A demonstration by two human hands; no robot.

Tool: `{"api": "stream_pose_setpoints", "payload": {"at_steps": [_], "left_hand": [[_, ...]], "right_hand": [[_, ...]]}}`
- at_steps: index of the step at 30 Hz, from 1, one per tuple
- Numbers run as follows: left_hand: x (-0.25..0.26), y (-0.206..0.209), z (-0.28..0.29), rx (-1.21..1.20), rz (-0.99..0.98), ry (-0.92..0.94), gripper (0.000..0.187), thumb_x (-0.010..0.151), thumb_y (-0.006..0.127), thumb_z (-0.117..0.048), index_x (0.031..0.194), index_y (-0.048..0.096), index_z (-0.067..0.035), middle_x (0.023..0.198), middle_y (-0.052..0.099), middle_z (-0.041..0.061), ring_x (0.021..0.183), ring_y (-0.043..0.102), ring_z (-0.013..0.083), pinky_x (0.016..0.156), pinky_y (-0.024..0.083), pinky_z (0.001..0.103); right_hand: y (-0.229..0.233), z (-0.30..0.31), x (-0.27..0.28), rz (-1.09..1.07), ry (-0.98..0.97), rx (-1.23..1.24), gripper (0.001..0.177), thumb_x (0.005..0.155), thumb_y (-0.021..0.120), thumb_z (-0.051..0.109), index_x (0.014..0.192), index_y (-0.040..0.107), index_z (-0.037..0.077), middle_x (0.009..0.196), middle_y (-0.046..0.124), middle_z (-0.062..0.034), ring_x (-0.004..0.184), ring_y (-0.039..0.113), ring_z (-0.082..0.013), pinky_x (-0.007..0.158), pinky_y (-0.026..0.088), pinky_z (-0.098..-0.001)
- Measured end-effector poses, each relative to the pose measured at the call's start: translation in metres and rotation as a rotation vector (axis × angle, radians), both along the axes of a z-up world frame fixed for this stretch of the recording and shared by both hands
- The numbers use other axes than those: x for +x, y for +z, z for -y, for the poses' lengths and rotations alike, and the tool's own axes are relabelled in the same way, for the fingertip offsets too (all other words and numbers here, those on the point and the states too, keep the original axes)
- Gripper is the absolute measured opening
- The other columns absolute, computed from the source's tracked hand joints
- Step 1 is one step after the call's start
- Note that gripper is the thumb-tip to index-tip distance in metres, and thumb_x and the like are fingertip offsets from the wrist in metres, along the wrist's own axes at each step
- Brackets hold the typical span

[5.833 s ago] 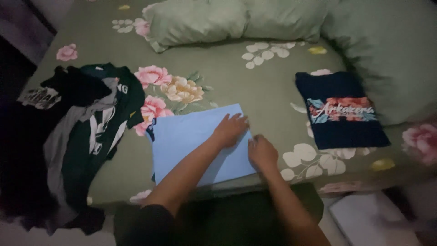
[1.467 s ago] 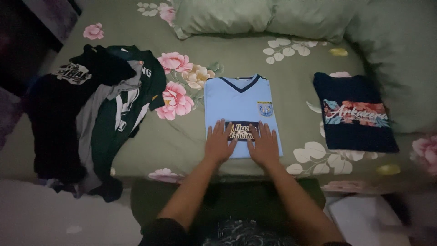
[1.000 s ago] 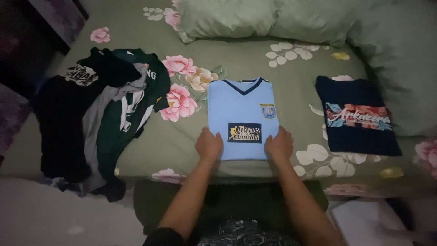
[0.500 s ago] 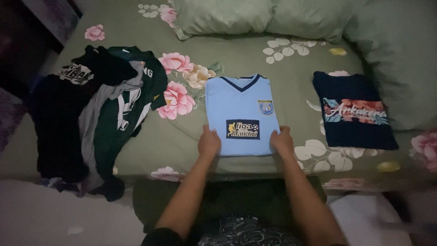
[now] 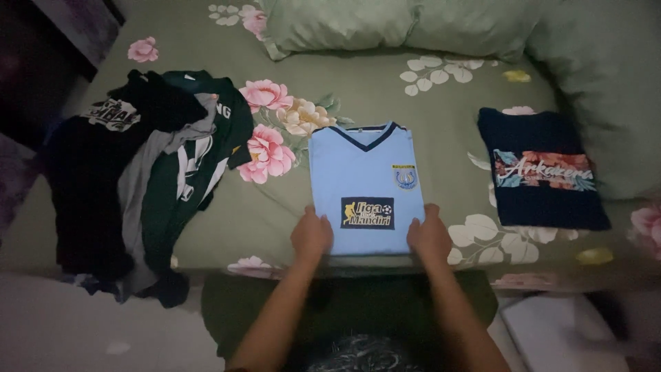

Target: The person folds a light blue t-shirt on a bed, smoothing it and folding it into a compact rectangle. They then pick up a black t-shirt from a pile and begin to fold it as well.

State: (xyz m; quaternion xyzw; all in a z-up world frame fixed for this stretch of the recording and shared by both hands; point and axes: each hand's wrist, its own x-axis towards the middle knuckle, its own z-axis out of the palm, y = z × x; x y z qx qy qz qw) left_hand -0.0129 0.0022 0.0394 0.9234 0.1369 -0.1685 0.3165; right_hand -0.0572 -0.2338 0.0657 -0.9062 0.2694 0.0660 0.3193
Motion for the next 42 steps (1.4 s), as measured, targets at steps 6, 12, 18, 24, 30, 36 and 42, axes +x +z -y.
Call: {"api": "stream_pose_setpoints", "payload": {"at_steps": [6, 12, 18, 24, 30, 36, 42], "left_hand": [[0.039, 0.011, 0.001, -0.071, 0.13, 0.064, 0.051, 0.105, 0.052, -0.035, 0.143, 0.049, -0.001, 0.129, 0.067, 0.024, 0.125, 0.064, 0.0409, 0.101, 0.051, 0.055], [0.082, 0.007, 0.012, -0.038, 0.123, 0.027, 0.063, 0.105, 0.052, -0.031, 0.156, 0.035, 0.001, 0.149, 0.052, 0.027, 0.14, 0.051, 0.0401, 0.112, 0.044, 0.054], [0.119, 0.016, 0.025, -0.042, 0.177, -0.025, 0.066, 0.105, 0.053, -0.029, 0.16, 0.029, 0.0, 0.155, 0.041, 0.031, 0.147, 0.039, 0.0448, 0.117, 0.037, 0.059], [0.177, -0.019, 0.023, -0.098, 0.3, 0.048, 0.058, 0.101, 0.062, -0.035, 0.151, 0.046, -0.01, 0.141, 0.055, 0.023, 0.136, 0.053, 0.0407, 0.11, 0.046, 0.054], [0.201, -0.011, 0.017, -0.371, 0.368, 0.199, 0.048, 0.101, 0.064, -0.035, 0.141, 0.053, -0.011, 0.138, 0.058, 0.023, 0.137, 0.053, 0.041, 0.113, 0.043, 0.054], [0.223, -0.033, 0.015, -0.61, 0.614, 0.222, 0.012, 0.094, 0.069, -0.006, 0.106, 0.068, -0.006, 0.116, 0.071, 0.02, 0.126, 0.062, 0.0397, 0.109, 0.046, 0.049], [0.227, -0.061, 0.003, -0.319, 0.503, 0.055, 0.022, 0.097, 0.061, -0.004, 0.118, 0.065, -0.007, 0.127, 0.061, 0.016, 0.13, 0.058, 0.0383, 0.11, 0.046, 0.049]], "right_hand": [[0.0, 0.013, 0.039, 0.054, 0.083, -0.03, 0.053, 0.102, 0.054, 0.027, 0.146, 0.052, -0.002, 0.135, 0.063, -0.0311, 0.128, 0.06, -0.0477, 0.1, 0.051, -0.0619], [-0.016, 0.011, 0.088, 0.111, 0.232, -0.267, 0.062, 0.098, 0.055, 0.027, 0.152, 0.047, -0.001, 0.146, 0.052, -0.031, 0.137, 0.049, -0.0494, 0.109, 0.042, -0.0627], [-0.045, -0.01, 0.142, 0.228, 0.478, -0.488, 0.053, 0.098, 0.055, 0.032, 0.145, 0.061, 0.009, 0.148, 0.056, -0.026, 0.141, 0.049, -0.045, 0.11, 0.039, -0.059], [-0.049, -0.035, 0.186, 0.078, 0.566, -0.367, 0.06, 0.106, 0.039, 0.036, 0.161, 0.039, 0.014, 0.164, 0.037, -0.0242, 0.155, 0.03, -0.0404, 0.123, 0.02, -0.0606], [-0.006, -0.072, 0.201, 0.194, 0.609, -0.234, 0.061, 0.105, 0.049, 0.035, 0.157, 0.042, 0.004, 0.16, 0.039, -0.0269, 0.155, 0.03, -0.0405, 0.125, 0.019, -0.0577], [-0.005, -0.093, 0.21, 0.18, 0.695, -0.264, 0.063, 0.107, 0.043, 0.035, 0.163, 0.031, 0.008, 0.168, 0.025, -0.0264, 0.158, 0.019, -0.0418, 0.125, 0.011, -0.061], [-0.042, -0.083, 0.225, 0.149, 0.747, -0.356, 0.063, 0.109, 0.036, 0.04, 0.165, 0.028, 0.014, 0.171, 0.022, -0.0212, 0.159, 0.018, -0.0396, 0.125, 0.012, -0.0629]]}}
